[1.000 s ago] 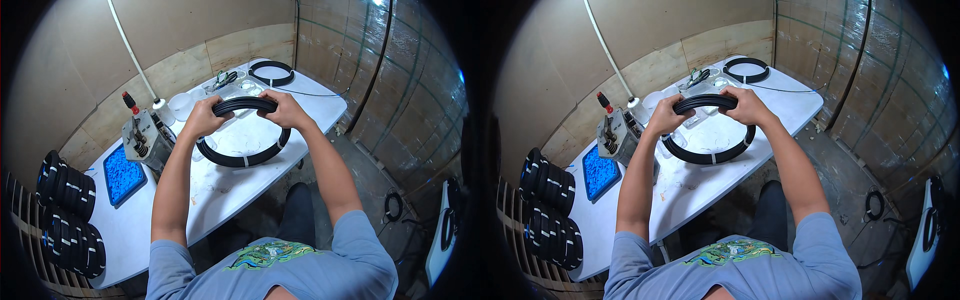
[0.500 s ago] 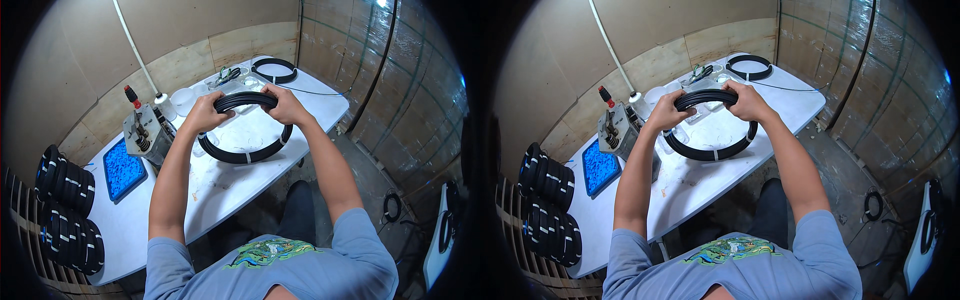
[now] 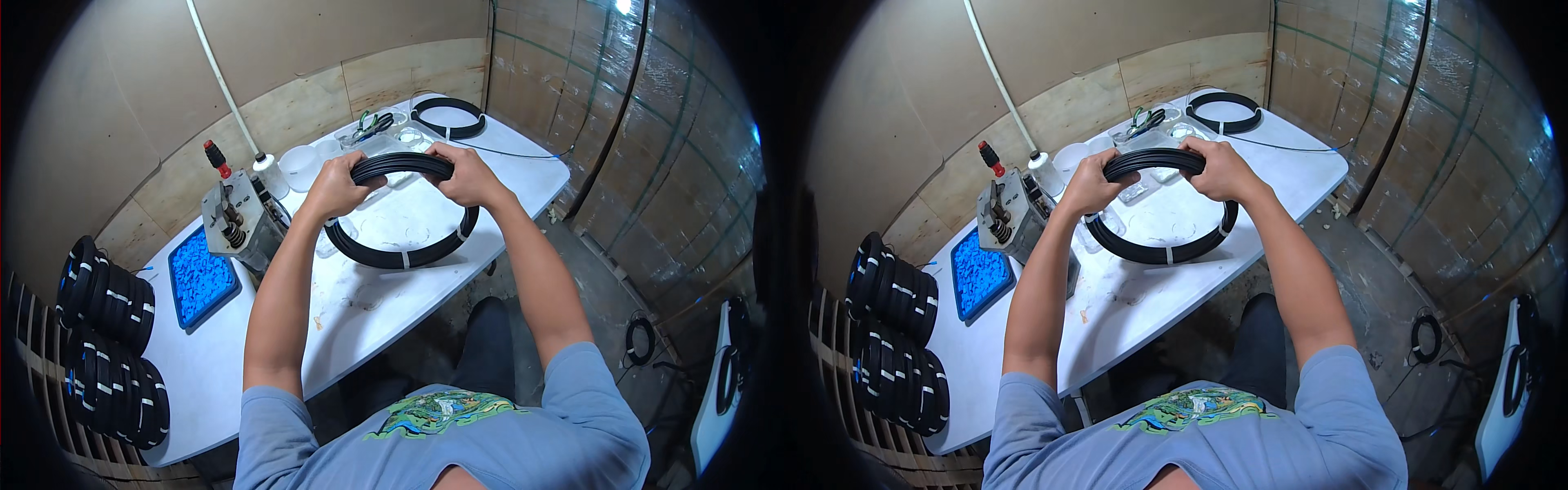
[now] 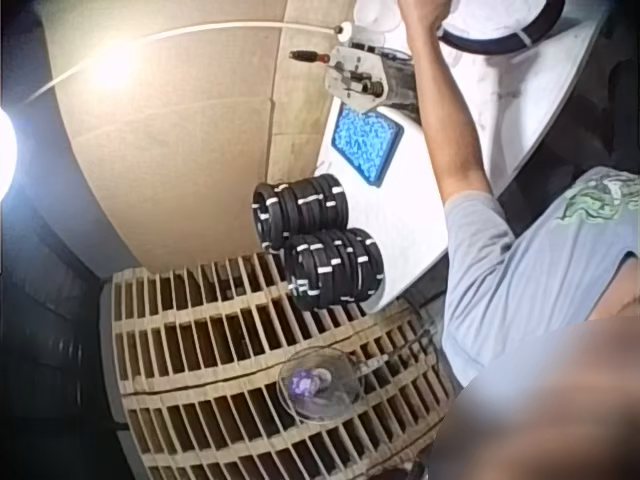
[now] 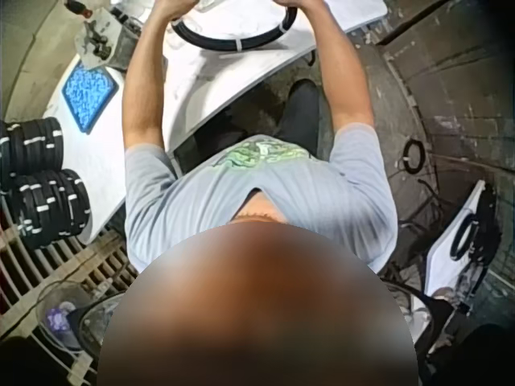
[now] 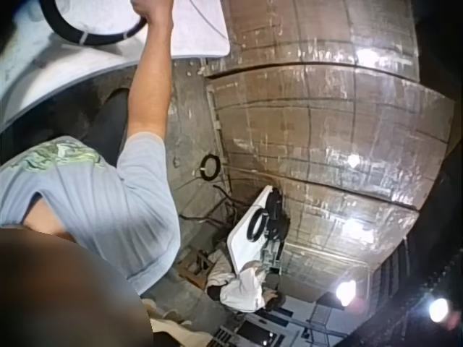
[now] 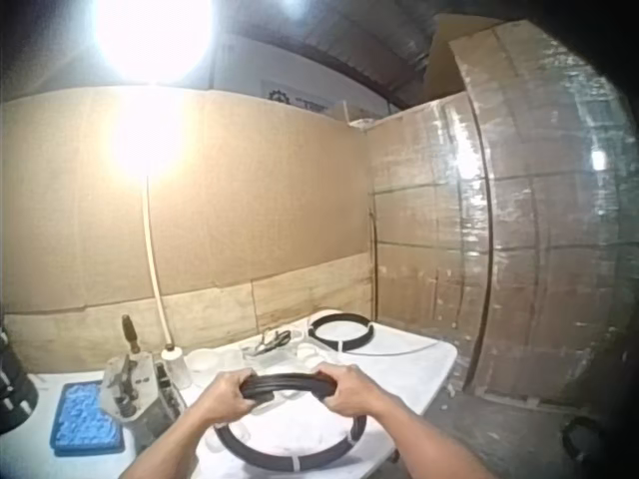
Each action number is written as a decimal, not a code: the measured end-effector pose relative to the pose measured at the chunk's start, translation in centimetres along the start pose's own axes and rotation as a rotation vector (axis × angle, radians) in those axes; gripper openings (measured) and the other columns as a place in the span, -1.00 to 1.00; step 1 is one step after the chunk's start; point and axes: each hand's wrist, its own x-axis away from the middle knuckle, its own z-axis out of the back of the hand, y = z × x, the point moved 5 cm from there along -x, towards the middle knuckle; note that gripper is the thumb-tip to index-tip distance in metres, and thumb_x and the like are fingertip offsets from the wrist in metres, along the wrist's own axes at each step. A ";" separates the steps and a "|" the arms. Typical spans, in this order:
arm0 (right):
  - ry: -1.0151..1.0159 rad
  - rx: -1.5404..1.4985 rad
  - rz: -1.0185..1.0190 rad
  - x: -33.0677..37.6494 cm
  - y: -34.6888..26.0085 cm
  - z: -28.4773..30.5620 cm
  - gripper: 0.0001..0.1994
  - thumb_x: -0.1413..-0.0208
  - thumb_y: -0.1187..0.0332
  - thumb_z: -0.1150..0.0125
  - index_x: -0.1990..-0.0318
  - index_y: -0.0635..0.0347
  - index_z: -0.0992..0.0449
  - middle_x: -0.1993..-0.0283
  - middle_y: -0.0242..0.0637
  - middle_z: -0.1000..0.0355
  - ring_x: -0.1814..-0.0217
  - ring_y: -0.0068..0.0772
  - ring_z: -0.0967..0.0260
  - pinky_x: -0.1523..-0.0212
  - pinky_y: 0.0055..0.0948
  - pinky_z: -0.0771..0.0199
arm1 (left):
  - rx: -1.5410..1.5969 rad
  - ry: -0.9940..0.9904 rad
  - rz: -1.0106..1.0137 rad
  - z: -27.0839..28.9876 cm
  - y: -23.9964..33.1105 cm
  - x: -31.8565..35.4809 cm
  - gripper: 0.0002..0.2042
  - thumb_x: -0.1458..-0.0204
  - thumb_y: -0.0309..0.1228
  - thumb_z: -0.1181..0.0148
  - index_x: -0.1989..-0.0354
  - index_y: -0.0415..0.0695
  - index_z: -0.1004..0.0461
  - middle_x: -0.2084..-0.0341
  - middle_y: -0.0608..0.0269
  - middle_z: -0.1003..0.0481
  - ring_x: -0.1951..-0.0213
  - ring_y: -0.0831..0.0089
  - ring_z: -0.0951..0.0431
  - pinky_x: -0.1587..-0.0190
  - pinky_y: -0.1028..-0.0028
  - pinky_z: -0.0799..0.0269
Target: Wrap tape around wire coils and process cable ends using a terminal crimping machine.
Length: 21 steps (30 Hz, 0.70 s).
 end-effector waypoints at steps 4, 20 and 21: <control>-0.027 0.021 -0.002 -0.3 -1.0 0.4 -0.70 0.04 0.50 -0.30 0.08 0.17 -0.56 0.34 -0.09 -0.60 0.30 -0.11 -0.57 0.18 -0.31 -0.52 | 0.049 -0.002 0.016 0.0 -0.8 0.1 -0.68 0.04 -0.24 -0.50 0.33 -0.23 -0.54 0.55 0.15 -0.54 0.50 0.38 -0.47 0.38 0.36 -0.38; -0.174 0.361 0.024 -3.6 -4.0 1.0 -0.59 0.16 0.54 -0.20 0.06 0.12 -0.64 0.23 -0.07 -0.60 0.22 -0.01 -0.52 0.12 -0.21 -0.50 | -0.010 0.016 0.052 -1.9 -0.2 -1.1 -0.65 0.04 -0.21 -0.47 0.29 -0.26 -0.57 0.52 -0.02 -0.58 0.46 0.17 -0.58 0.35 0.27 -0.43; -0.189 0.352 0.019 -3.5 -4.0 1.1 -0.60 0.16 0.53 -0.21 0.07 0.12 -0.64 0.24 -0.07 -0.60 0.23 -0.01 -0.52 0.14 -0.21 -0.50 | -0.008 0.013 0.047 -2.0 -0.1 -1.2 -0.65 0.04 -0.21 -0.47 0.29 -0.26 -0.57 0.52 -0.02 -0.58 0.46 0.17 -0.58 0.35 0.27 -0.43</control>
